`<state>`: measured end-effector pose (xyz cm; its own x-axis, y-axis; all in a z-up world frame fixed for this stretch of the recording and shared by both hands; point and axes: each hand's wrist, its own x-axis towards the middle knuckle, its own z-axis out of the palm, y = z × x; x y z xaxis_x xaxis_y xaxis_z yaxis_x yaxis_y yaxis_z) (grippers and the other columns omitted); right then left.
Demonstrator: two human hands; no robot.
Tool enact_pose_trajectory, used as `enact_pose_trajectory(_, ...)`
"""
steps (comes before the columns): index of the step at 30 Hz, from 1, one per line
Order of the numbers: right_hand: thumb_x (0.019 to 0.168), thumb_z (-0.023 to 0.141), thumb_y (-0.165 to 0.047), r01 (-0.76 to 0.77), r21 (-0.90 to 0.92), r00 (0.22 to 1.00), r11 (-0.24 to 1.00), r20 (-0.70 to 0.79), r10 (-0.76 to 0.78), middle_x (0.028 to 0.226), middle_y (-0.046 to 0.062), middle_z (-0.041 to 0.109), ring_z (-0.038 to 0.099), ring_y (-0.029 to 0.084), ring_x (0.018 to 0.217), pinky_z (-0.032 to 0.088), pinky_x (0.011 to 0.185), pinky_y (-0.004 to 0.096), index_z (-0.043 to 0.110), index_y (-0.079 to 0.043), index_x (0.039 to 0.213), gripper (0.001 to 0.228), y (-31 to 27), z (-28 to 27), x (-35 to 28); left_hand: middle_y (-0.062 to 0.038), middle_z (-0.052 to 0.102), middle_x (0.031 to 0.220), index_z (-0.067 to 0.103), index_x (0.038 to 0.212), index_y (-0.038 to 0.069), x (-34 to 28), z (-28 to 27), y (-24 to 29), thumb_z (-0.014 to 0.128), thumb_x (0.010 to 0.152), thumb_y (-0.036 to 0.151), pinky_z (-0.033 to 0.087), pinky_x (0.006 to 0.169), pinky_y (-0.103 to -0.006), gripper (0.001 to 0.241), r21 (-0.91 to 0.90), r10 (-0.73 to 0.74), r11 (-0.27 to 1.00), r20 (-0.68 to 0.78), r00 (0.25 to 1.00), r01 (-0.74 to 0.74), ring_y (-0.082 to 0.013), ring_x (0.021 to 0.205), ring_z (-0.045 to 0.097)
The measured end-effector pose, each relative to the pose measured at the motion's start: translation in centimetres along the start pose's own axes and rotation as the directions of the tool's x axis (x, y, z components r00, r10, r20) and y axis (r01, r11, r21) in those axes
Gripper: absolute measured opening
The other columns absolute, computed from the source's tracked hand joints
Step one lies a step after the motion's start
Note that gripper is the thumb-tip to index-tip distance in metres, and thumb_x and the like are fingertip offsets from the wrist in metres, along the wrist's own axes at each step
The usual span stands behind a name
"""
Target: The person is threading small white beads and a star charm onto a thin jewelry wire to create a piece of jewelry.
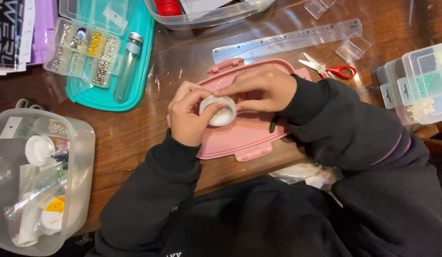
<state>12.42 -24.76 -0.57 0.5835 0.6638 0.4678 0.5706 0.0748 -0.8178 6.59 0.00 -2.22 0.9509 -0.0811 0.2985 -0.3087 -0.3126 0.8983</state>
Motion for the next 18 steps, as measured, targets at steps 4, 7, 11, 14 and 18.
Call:
enact_pose_trajectory(4,0.104,0.084,-0.019,0.038,0.032,0.999,0.999,0.021,-0.039,0.096,0.013,0.082,0.081,0.030,0.080,0.064,0.075,0.041,0.085,-0.003,0.119,0.022,0.4,-0.4,0.0,-0.007,0.072,0.084,0.082,0.095,0.012,-0.3,0.3,-1.3,0.096,0.092,0.025,0.058,0.076,-0.0376,0.020,-0.032,0.031,0.999,0.151,0.988,-0.026,-0.0302,0.076,0.073)
enact_pose_trajectory(7,0.099,0.090,-0.021,0.067,0.029,0.997,0.997,0.047,-0.068,0.096,0.008,0.084,0.083,0.029,0.081,0.066,0.074,0.040,0.089,-0.008,0.107,0.016,1.1,-0.4,-0.5,-0.007,0.075,0.080,0.083,0.093,0.013,-0.5,0.3,-0.6,0.098,0.088,0.024,0.059,0.074,-0.0351,0.020,-0.038,-0.007,0.999,0.228,0.974,0.016,-0.0257,0.075,0.075)
enact_pose_trajectory(11,0.101,0.087,-0.032,0.070,0.028,0.996,0.997,0.056,-0.071,0.093,0.002,0.085,0.083,0.026,0.080,0.067,0.073,0.039,0.091,-0.017,0.100,0.016,2.1,-0.1,-1.4,-0.003,0.073,0.073,0.084,0.087,0.013,-0.4,0.6,0.4,0.101,0.083,0.024,0.057,0.069,-0.0336,0.021,-0.035,-0.028,0.999,0.296,0.955,0.040,-0.0178,0.067,0.068)
enact_pose_trajectory(14,0.105,0.082,-0.035,0.062,0.051,0.997,0.997,0.046,-0.064,0.095,0.001,0.085,0.083,0.024,0.082,0.067,0.075,0.038,0.092,-0.020,0.103,0.018,1.7,0.4,-1.4,-0.006,0.076,0.074,0.084,0.087,0.013,-0.1,0.2,0.7,0.101,0.081,0.021,0.058,0.066,-0.0371,0.020,-0.037,-0.002,0.999,0.323,0.946,0.015,-0.0224,0.066,0.070)
enact_pose_trajectory(18,0.109,0.076,-0.033,0.045,0.042,0.999,0.998,0.017,-0.046,0.100,0.002,0.084,0.083,0.029,0.088,0.068,0.080,0.043,0.090,-0.023,0.114,0.018,1.5,0.8,-1.5,-0.005,0.078,0.077,0.084,0.087,0.013,-0.4,0.1,0.4,0.101,0.082,0.019,0.058,0.066,-0.0368,0.019,-0.032,0.015,0.999,0.323,0.946,-0.005,-0.0243,0.067,0.073)
